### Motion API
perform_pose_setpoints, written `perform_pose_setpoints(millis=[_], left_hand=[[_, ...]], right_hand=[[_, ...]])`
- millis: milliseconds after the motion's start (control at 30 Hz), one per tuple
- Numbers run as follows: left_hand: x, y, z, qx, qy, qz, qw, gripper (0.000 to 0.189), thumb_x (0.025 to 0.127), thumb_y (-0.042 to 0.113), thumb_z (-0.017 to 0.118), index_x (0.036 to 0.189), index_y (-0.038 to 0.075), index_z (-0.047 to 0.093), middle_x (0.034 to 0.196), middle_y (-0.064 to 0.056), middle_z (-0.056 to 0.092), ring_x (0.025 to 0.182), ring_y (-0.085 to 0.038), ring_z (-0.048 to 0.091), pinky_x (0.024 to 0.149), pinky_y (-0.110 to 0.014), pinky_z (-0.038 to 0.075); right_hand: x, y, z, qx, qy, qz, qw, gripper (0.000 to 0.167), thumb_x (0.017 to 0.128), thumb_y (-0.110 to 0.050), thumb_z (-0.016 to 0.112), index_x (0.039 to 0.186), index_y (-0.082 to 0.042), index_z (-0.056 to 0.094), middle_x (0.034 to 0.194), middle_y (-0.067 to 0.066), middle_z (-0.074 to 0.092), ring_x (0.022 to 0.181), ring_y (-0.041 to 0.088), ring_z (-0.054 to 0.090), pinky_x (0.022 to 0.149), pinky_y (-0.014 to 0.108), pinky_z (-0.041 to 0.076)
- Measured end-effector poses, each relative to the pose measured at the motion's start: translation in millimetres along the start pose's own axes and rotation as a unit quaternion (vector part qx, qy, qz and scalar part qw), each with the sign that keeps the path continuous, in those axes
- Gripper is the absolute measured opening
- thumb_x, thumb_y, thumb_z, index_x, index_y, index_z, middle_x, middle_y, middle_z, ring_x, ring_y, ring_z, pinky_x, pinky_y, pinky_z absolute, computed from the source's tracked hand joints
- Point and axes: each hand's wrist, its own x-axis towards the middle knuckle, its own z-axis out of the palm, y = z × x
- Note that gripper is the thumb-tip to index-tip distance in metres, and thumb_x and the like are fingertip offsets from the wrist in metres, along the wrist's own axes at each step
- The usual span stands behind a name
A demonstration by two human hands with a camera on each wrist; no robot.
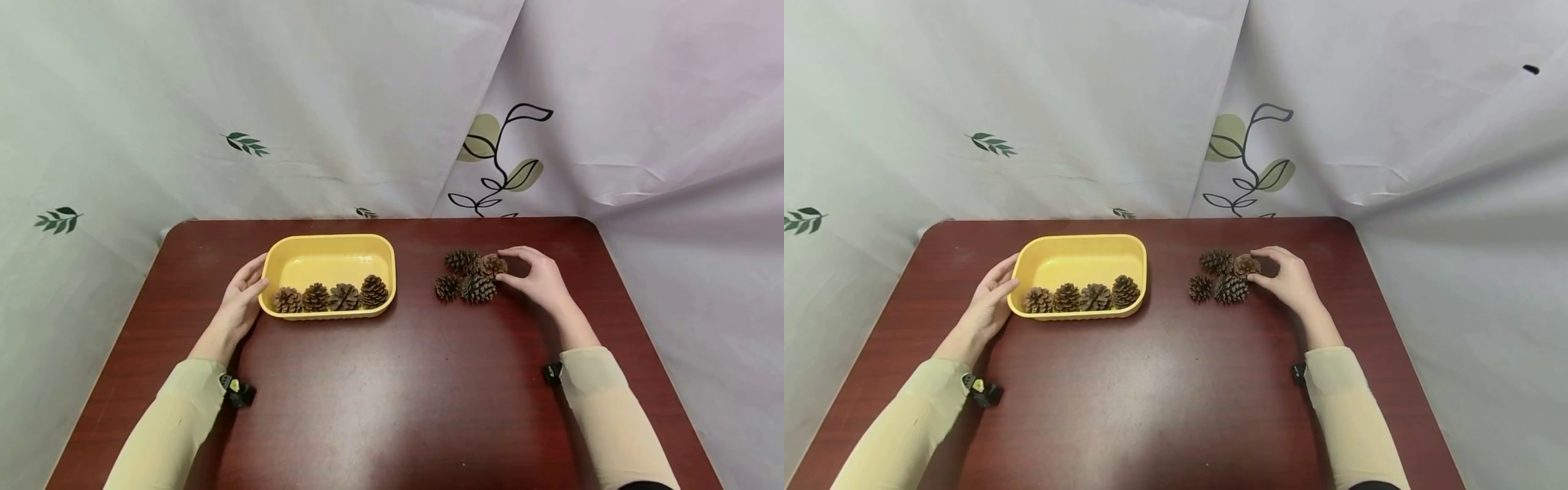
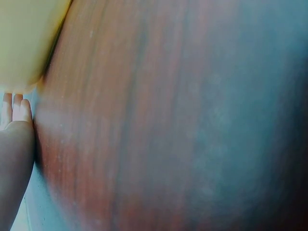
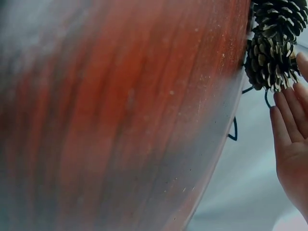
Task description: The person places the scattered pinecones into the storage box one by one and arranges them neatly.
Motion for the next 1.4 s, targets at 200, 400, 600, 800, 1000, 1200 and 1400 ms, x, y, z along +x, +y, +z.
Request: perform_pose_setpoints(millis=[200,400,600,800,1000,1200,1400], left_hand=[[1.2,0.9,-0.1,-0.002,0.002,0.000,1.0000,0.045,0.108,-0.005,0.050,0.143,0.022,0.062,0.136,0.013,0.069,0.121,-0.002,0.067,0.097,-0.018,0.057],[2.0,1.5,-0.1,-0.013,-0.001,0.001,0.9999,0.045,0.108,-0.006,0.048,0.141,0.022,0.063,0.135,0.011,0.070,0.121,-0.003,0.067,0.097,-0.018,0.057],[1.6,1.8,0.5,-0.016,0.000,0.000,0.9999,0.046,0.108,-0.007,0.048,0.139,0.023,0.064,0.134,0.011,0.070,0.120,-0.002,0.068,0.096,-0.018,0.057],[1.0,1.5,0.3,-0.014,0.000,0.003,0.9999,0.046,0.108,-0.007,0.047,0.140,0.022,0.063,0.135,0.012,0.070,0.120,-0.002,0.068,0.096,-0.018,0.057],[0.7,0.8,-0.4,-0.014,-0.001,0.004,0.9999,0.046,0.108,-0.008,0.047,0.140,0.022,0.063,0.134,0.011,0.070,0.120,-0.003,0.068,0.096,-0.018,0.057],[0.3,0.2,0.2,-0.012,0.000,0.004,0.9999,0.046,0.108,-0.008,0.047,0.140,0.022,0.063,0.135,0.011,0.070,0.120,-0.002,0.068,0.096,-0.018,0.057],[0.0,0.1,0.6,-0.016,0.001,0.003,0.9999,0.046,0.108,-0.008,0.047,0.139,0.022,0.063,0.134,0.012,0.070,0.120,-0.002,0.067,0.096,-0.017,0.057]], right_hand=[[3.4,3,1,-0.010,-0.023,0.007,0.9996,0.049,0.085,-0.009,0.089,0.131,-0.004,0.072,0.130,0.021,0.072,0.127,0.042,0.063,0.108,0.060,0.047],[7.3,2,3,-0.025,-0.029,0.000,0.9993,0.050,0.085,-0.008,0.089,0.131,-0.002,0.071,0.131,0.021,0.071,0.127,0.043,0.063,0.109,0.061,0.047],[9.9,1,3,-0.035,-0.025,-0.009,0.9990,0.049,0.085,-0.007,0.089,0.130,-0.001,0.071,0.129,0.022,0.072,0.125,0.044,0.064,0.107,0.061,0.048],[11.5,2,4,-0.045,-0.020,-0.011,0.9987,0.048,0.085,-0.008,0.088,0.129,0.000,0.072,0.127,0.022,0.072,0.124,0.044,0.064,0.107,0.061,0.048],[11.7,2,4,-0.048,-0.013,-0.011,0.9987,0.046,0.087,-0.009,0.087,0.129,0.000,0.072,0.127,0.022,0.072,0.123,0.044,0.065,0.107,0.060,0.049],[14.4,-2,3,-0.042,0.000,-0.013,0.9990,0.045,0.087,-0.008,0.087,0.129,-0.001,0.072,0.127,0.021,0.072,0.124,0.043,0.065,0.107,0.059,0.048],[21.7,-13,0,-0.030,0.021,-0.022,0.9991,0.044,0.087,-0.007,0.087,0.128,-0.001,0.073,0.126,0.020,0.073,0.123,0.041,0.065,0.107,0.058,0.048]])
